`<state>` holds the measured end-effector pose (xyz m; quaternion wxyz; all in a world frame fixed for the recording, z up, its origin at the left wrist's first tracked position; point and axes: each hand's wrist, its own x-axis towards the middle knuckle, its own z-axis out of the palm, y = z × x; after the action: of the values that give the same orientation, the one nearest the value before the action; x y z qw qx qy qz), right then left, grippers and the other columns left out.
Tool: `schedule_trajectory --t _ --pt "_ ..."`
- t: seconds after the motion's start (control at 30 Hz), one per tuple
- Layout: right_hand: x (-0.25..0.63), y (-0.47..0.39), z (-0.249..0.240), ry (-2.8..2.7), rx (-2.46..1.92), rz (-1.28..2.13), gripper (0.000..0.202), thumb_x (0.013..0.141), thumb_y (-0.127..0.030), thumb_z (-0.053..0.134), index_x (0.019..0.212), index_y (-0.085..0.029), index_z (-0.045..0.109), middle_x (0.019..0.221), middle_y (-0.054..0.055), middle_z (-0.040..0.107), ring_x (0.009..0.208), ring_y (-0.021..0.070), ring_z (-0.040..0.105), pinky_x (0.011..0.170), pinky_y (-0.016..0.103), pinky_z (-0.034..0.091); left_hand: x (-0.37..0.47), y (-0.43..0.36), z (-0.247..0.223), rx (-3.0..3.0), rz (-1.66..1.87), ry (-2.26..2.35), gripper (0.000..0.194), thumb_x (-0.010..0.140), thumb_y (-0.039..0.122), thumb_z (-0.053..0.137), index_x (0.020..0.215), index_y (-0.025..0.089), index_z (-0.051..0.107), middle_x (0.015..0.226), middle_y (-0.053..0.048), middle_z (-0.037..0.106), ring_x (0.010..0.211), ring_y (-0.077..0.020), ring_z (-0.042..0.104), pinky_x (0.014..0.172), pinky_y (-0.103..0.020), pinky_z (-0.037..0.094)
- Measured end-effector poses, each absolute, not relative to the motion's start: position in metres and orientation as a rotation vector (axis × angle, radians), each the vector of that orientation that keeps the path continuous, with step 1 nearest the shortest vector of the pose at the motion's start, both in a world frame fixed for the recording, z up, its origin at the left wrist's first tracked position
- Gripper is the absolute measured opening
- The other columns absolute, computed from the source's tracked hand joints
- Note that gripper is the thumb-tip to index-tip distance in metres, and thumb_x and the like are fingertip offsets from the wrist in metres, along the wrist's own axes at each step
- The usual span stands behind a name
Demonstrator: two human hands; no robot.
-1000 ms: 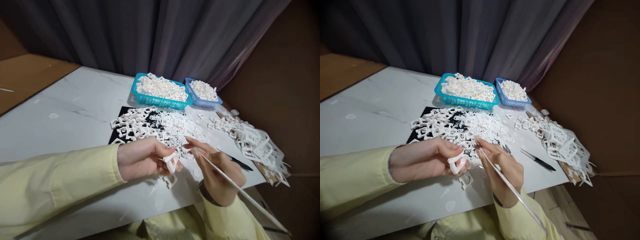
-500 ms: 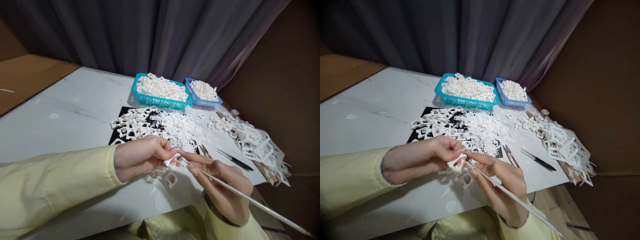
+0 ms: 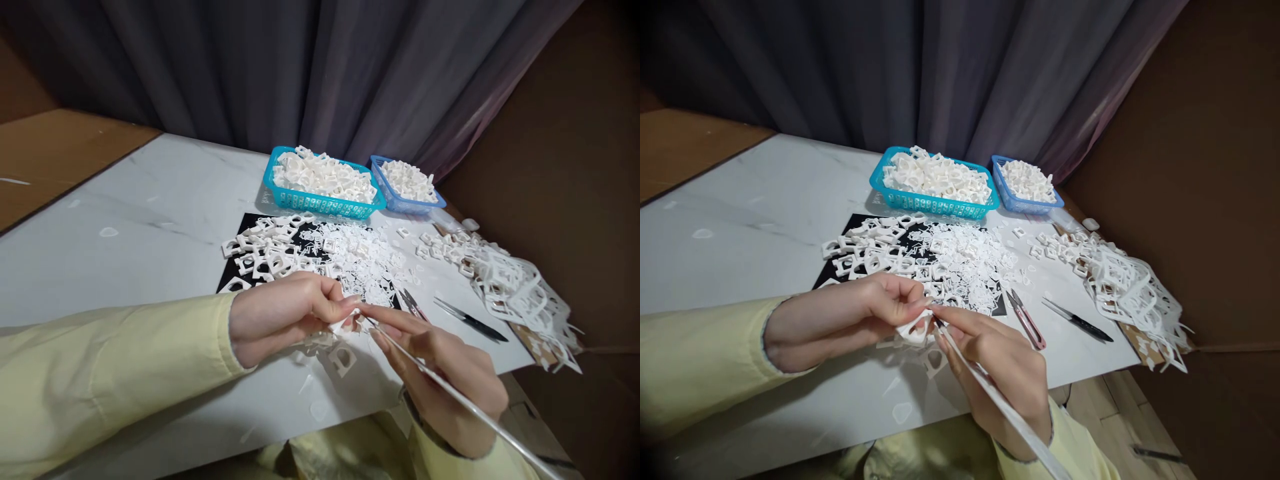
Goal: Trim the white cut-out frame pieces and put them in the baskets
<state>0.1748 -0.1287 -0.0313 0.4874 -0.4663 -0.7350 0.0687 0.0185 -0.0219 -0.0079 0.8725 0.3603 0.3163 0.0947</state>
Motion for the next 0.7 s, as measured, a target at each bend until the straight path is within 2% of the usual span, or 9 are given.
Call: schedule_trajectory --t 0.2,0.33,0.43,0.57,0.7 --pt "0.175 -0.129 -0.029 -1.858 -1.108 0.036 0.022 0.074 0.003 0.059 0.070 -0.018 0.051 0.093 0.008 0.071 0.085 0.0185 0.069 0.070 0.025 0.060 0.018 -0.023 -0.008 0.751 0.197 0.661 0.021 0.067 0.008 0.065 0.056 0.013 0.048 0.057 0.001 0.053 0.054 -0.0079 0.045 0.055 -0.021 0.032" --pt "0.177 -0.128 -0.032 -1.968 -1.203 -0.004 0.020 0.078 0.000 0.055 0.076 -0.020 0.055 0.108 0.006 0.067 0.091 0.0164 0.067 0.078 0.026 0.058 0.017 -0.023 -0.008 0.806 0.196 0.680 0.020 0.068 0.013 0.065 0.057 0.014 0.048 0.058 0.002 0.052 0.054 -0.0085 0.044 0.056 -0.023 0.032" --pt "0.175 -0.127 -0.033 -1.977 -1.246 -0.013 0.019 0.081 -0.003 0.052 0.078 -0.021 0.055 0.111 0.004 0.066 0.093 0.0159 0.067 0.079 0.026 0.058 0.017 -0.023 -0.009 0.860 0.221 0.710 0.020 0.067 0.015 0.066 0.059 0.015 0.047 0.061 0.002 0.052 0.057 -0.0096 0.044 0.058 -0.024 0.033" --pt "0.171 -0.131 -0.027 -1.672 -1.325 0.068 0.021 0.077 -0.005 0.061 0.066 -0.020 0.052 0.089 0.003 0.073 0.082 0.0191 0.070 0.061 0.022 0.059 0.017 -0.022 -0.008 1.043 0.295 0.752 0.025 0.069 0.020 0.066 0.057 0.015 0.044 0.057 0.005 0.045 0.055 -0.0084 0.037 0.058 -0.024 0.029" --pt "0.172 -0.130 -0.017 -1.372 -1.411 0.515 0.021 0.074 -0.016 0.069 0.057 -0.017 0.057 0.071 0.004 0.073 0.069 0.0203 0.071 0.056 0.024 0.059 0.016 -0.021 -0.005 1.247 0.378 0.734 0.023 0.072 0.019 0.063 0.057 0.015 0.047 0.058 0.005 0.045 0.059 -0.0091 0.038 0.059 -0.025 0.028"
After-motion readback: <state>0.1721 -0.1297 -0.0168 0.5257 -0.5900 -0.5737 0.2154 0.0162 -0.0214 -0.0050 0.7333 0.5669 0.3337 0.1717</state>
